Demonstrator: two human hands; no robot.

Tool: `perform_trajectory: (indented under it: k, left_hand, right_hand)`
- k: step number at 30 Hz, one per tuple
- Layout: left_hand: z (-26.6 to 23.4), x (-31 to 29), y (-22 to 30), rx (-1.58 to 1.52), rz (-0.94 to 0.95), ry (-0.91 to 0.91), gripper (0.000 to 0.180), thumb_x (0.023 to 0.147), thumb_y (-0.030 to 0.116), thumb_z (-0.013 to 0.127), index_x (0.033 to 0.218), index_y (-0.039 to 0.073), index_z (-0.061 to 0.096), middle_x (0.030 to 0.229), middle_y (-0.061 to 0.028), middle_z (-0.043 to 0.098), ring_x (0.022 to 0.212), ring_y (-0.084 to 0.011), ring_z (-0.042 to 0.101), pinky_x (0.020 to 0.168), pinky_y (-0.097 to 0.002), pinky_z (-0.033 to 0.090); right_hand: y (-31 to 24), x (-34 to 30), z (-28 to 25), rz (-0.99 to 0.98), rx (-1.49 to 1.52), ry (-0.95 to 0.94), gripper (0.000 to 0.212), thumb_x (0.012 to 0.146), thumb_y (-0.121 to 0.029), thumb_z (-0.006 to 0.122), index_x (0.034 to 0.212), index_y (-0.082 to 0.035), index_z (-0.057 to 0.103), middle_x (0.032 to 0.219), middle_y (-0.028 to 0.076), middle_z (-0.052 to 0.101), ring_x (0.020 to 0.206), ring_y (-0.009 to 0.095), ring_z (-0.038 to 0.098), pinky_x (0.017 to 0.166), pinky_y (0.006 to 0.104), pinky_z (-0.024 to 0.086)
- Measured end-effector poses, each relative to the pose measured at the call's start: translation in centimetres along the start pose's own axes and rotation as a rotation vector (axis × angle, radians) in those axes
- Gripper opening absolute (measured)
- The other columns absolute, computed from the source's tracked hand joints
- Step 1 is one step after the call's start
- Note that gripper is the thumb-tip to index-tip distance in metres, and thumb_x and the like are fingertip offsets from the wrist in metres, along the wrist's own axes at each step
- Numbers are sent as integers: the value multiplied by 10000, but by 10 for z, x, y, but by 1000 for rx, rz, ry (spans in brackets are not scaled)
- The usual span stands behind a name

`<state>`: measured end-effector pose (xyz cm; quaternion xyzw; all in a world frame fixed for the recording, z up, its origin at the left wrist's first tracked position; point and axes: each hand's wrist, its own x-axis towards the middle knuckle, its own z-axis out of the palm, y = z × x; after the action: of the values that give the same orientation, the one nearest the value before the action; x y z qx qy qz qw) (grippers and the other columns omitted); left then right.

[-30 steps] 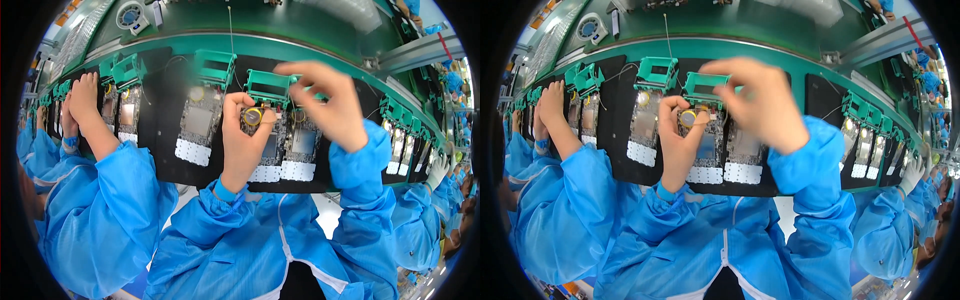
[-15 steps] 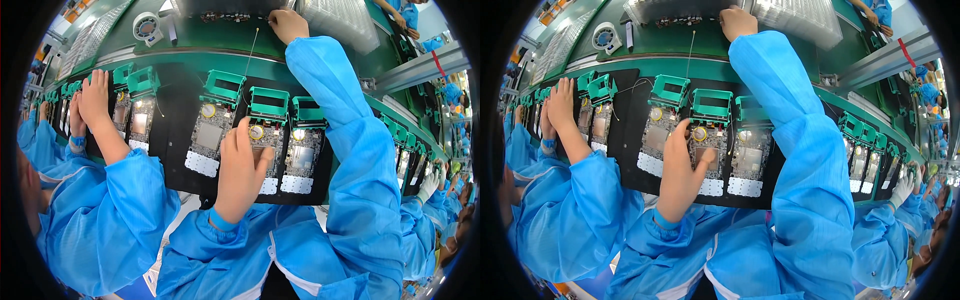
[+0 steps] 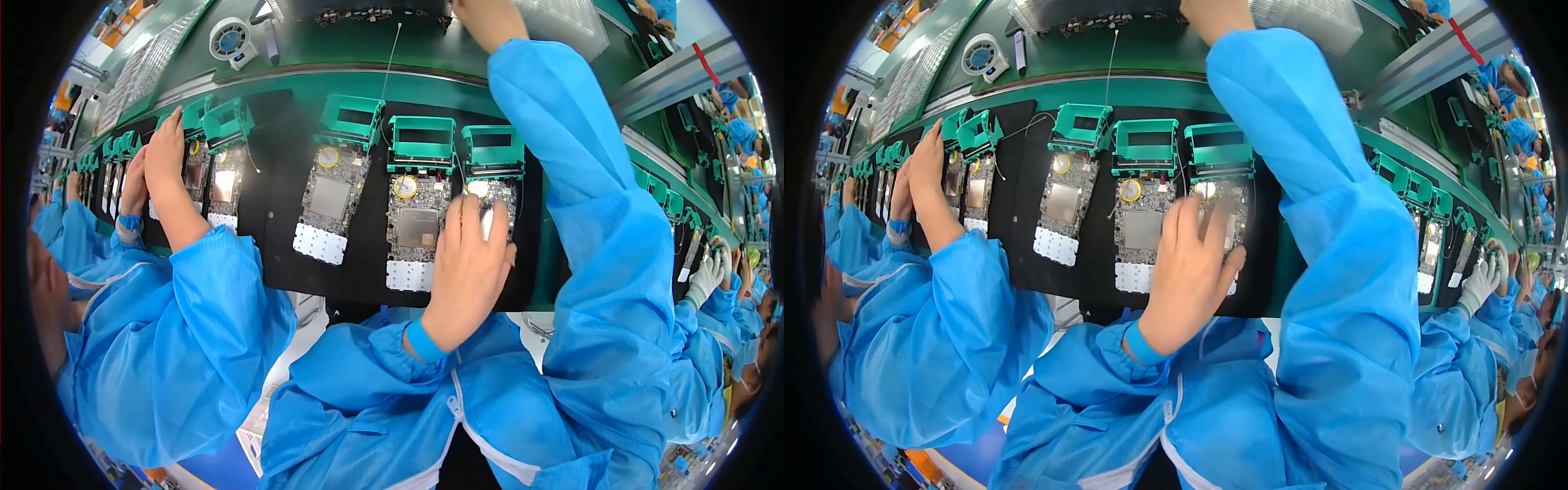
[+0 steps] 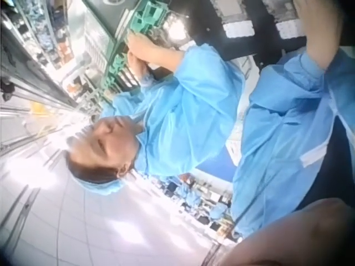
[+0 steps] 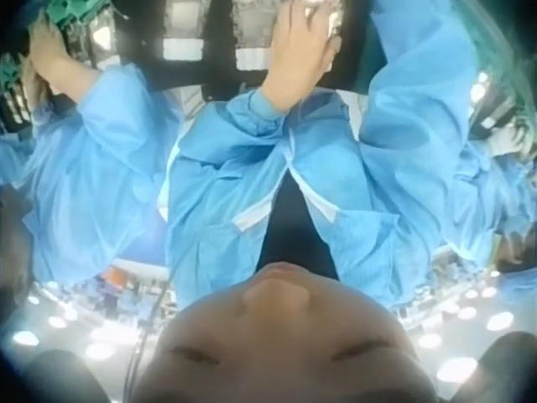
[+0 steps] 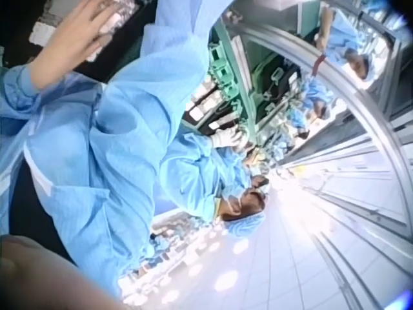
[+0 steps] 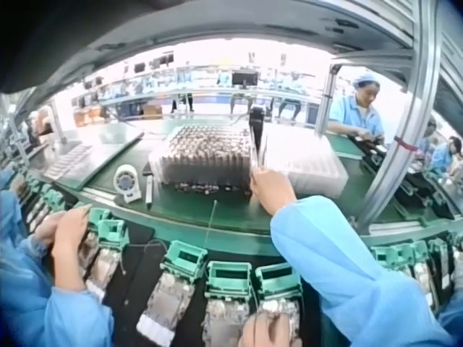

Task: The person assembles electronic components onto PCBs and connects wires to connectors, working by hand on a factory assembly line.

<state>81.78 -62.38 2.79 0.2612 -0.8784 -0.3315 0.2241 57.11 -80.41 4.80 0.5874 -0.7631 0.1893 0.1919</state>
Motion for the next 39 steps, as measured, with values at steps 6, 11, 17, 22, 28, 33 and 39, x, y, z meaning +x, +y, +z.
perform_trajectory:
  k: [6, 11, 17, 22, 28, 33, 39]
  left_hand:
    - [11, 8, 10, 84, -73, 111, 581, 734, 75, 655, 1245, -20, 396, 1202, -322, 339, 1117, -470, 364, 935, -484, 359]
    - [17, 13, 17, 81, -56, 78, 631, 743, 96, 658, 1288, -1, 356, 1226, -354, 323, 1121, -482, 367, 937, -483, 358]
    - [19, 9, 16, 157, -97, 106, 622, 763, 134, 664, 1279, -39, 363, 1227, -383, 341, 1110, -482, 395, 927, -462, 381]
    - [17, 15, 16, 220, -103, 79, 641, 748, 153, 683, 1276, -36, 372, 1183, -357, 387, 1087, -452, 412, 916, -443, 391]
    - [5, 22, 12, 182, -159, 127, 679, 704, 169, 718, 1261, -29, 385, 1110, -295, 408, 983, -413, 448, 842, -442, 410]
    - [10, 28, 19, 101, -232, 73, 791, 644, 116, 749, 1297, -3, 319, 1033, -235, 398, 936, -404, 477, 771, -431, 449]
    - [10, 18, 6, -625, -279, 29, 749, 773, 128, 648, 1370, 32, 206, 1191, -275, 409, 1110, -435, 445, 929, -411, 387]
  right_hand:
    - [16, -21, -51, 156, 370, 215, 148, 796, -121, 574, 812, 20, 616, 718, 198, 616, 647, 314, 618, 620, 371, 490]
    - [71, -36, 16, 105, 109, 94, 142, 811, -170, 565, 828, -54, 646, 784, 170, 634, 768, 366, 607, 719, 396, 500]
    - [81, -38, 40, 338, 431, 3, 161, 835, -155, 598, 941, -58, 670, 836, 104, 680, 726, 211, 660, 616, 317, 557]
    - [88, -32, 34, 399, 547, -123, 157, 821, -148, 596, 928, -71, 681, 846, 105, 676, 754, 217, 652, 673, 307, 538]
    - [78, -20, 36, 257, 312, -134, 190, 763, -145, 624, 934, -63, 636, 908, 143, 659, 867, 298, 634, 800, 381, 493]
    - [94, -24, 15, 212, 206, -97, 205, 800, -165, 578, 954, -57, 659, 932, 150, 657, 895, 272, 632, 790, 356, 487]
    - [85, -61, -99, 458, 1073, 12, 208, 892, -155, 530, 1062, -77, 623, 1071, 40, 622, 951, 126, 575, 769, 253, 467]
